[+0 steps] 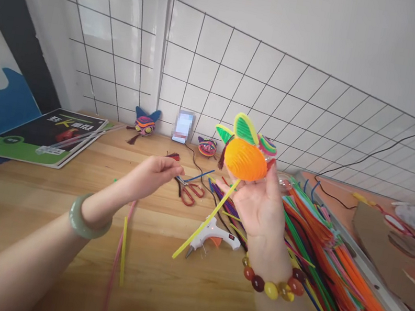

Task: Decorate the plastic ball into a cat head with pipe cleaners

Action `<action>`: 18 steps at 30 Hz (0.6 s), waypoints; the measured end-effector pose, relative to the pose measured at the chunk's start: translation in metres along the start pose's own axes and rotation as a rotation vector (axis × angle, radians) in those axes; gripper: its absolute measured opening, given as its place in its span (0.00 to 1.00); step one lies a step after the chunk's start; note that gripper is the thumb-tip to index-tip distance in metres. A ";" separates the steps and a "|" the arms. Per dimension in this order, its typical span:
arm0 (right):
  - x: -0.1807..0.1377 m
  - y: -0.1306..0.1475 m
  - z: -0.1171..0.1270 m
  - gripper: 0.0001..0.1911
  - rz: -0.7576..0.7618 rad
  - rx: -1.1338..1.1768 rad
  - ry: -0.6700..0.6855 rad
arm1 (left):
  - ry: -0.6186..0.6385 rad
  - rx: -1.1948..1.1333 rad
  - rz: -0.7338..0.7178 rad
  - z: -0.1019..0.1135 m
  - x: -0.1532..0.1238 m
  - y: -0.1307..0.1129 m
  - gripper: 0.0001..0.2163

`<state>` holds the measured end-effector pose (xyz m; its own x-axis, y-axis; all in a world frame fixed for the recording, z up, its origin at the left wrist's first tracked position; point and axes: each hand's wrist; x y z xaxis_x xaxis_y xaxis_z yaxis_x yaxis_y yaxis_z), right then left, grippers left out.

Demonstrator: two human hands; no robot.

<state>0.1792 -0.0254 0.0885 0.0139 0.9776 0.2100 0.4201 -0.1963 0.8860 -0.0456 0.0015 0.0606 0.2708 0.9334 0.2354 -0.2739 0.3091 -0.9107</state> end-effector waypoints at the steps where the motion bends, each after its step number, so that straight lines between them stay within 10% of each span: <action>1: 0.001 0.002 0.002 0.18 0.013 -0.007 -0.005 | -0.038 0.120 0.007 0.005 0.001 0.002 0.17; 8: 0.003 0.009 0.009 0.18 0.054 -0.012 -0.013 | -0.265 0.999 0.248 0.044 0.009 0.027 0.16; 18: 0.003 0.011 0.012 0.19 0.031 -0.005 -0.037 | -0.285 1.079 0.294 0.075 0.004 0.048 0.11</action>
<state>0.1943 -0.0233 0.0940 0.0608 0.9732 0.2218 0.4143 -0.2268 0.8814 -0.1268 0.0340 0.0437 -0.1147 0.9600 0.2555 -0.9756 -0.0604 -0.2113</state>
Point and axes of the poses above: each hand's wrist, its own x-axis towards the middle knuckle, its own z-axis out of the back of the hand, y = z × x, and after that the axes turned 11 degrees about -x, right-handed
